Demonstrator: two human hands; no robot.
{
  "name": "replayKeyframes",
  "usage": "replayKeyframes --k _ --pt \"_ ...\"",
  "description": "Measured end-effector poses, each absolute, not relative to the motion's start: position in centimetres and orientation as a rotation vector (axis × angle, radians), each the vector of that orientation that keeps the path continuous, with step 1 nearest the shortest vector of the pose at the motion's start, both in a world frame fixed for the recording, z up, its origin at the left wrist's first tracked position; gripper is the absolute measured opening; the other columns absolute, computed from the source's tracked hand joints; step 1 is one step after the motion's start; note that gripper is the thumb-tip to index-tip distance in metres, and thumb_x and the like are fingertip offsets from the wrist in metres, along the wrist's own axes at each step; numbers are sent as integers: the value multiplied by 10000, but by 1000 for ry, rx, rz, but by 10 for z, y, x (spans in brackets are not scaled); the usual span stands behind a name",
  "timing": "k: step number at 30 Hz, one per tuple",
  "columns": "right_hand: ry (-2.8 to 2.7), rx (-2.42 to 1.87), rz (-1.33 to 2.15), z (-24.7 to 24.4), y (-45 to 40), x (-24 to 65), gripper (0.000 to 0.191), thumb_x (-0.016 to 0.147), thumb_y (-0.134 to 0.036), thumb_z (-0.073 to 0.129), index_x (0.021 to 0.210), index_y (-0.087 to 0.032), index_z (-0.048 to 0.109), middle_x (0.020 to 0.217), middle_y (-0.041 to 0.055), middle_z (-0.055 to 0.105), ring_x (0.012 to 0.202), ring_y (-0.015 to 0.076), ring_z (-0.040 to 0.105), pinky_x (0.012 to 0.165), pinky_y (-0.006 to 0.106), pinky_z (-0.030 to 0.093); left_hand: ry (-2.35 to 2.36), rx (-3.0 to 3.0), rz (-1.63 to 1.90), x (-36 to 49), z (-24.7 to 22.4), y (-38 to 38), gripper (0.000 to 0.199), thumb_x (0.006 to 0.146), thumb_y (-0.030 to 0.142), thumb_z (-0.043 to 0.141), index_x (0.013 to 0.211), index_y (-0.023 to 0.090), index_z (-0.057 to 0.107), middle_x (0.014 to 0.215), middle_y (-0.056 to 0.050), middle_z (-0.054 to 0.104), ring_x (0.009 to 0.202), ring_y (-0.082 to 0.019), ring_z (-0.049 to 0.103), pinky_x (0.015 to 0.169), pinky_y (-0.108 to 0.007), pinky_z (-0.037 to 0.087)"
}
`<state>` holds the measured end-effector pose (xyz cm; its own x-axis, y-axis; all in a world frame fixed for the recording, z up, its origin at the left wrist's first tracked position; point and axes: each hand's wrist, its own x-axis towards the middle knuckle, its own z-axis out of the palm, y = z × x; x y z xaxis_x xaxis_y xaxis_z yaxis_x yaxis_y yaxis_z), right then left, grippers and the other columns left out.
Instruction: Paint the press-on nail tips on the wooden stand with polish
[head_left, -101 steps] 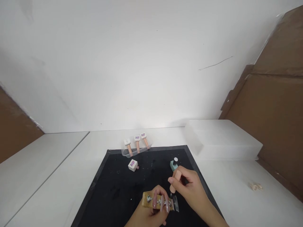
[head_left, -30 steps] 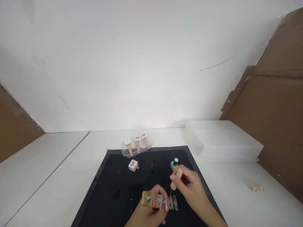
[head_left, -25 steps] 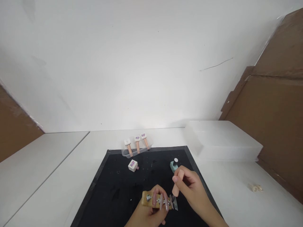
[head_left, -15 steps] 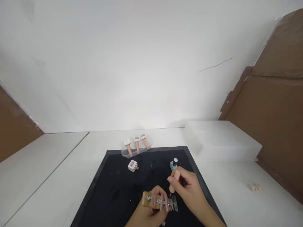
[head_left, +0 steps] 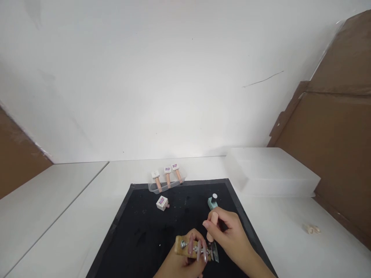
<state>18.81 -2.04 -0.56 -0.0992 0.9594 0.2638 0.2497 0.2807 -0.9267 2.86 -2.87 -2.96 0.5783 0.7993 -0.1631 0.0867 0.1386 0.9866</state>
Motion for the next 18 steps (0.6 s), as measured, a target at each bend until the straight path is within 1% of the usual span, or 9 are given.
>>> replayKeyframes --k 4,7,12,15,18 --pt "-1506 -1147 843 -5 -21 189 364 839 -281 561 530 -220 378 511 -23 525 469 121 437 481 239 352 865 1343 609 28 -31 -29 214 779 349 613 817 185 481 696 38 479 549 -78 400 556 -249 491" --pt "-1484 -1100 841 -2 -22 189 379 854 -296 542 523 -225 371 479 -20 542 462 128 454 480 241 366 845 1330 631 27 -33 -27 238 778 382 615 810 185 484 672 44 467 549 -82 401 544 -251 488" --pt "-1571 -1079 939 -1 -22 189 380 822 -231 561 523 -233 327 399 -45 516 416 118 433 465 233 359 817 1348 655 28 -36 -25 272 789 434 596 828 185 495 680 37 469 558 -88 405 538 -260 490" --pt "-1572 -1136 936 -5 -21 188 369 814 -211 559 518 -229 340 422 -44 509 430 114 409 461 232 339 814 1354 651 29 -37 -26 283 783 436 603 844 177 507 711 29 475 581 -88 401 547 -257 491" --pt "-1543 -1161 883 -7 -19 188 364 820 -245 568 511 -219 377 482 -30 520 457 116 416 473 236 340 815 1351 642 28 -38 -27 296 774 447 611 828 180 493 708 32 473 580 -85 400 549 -256 494"
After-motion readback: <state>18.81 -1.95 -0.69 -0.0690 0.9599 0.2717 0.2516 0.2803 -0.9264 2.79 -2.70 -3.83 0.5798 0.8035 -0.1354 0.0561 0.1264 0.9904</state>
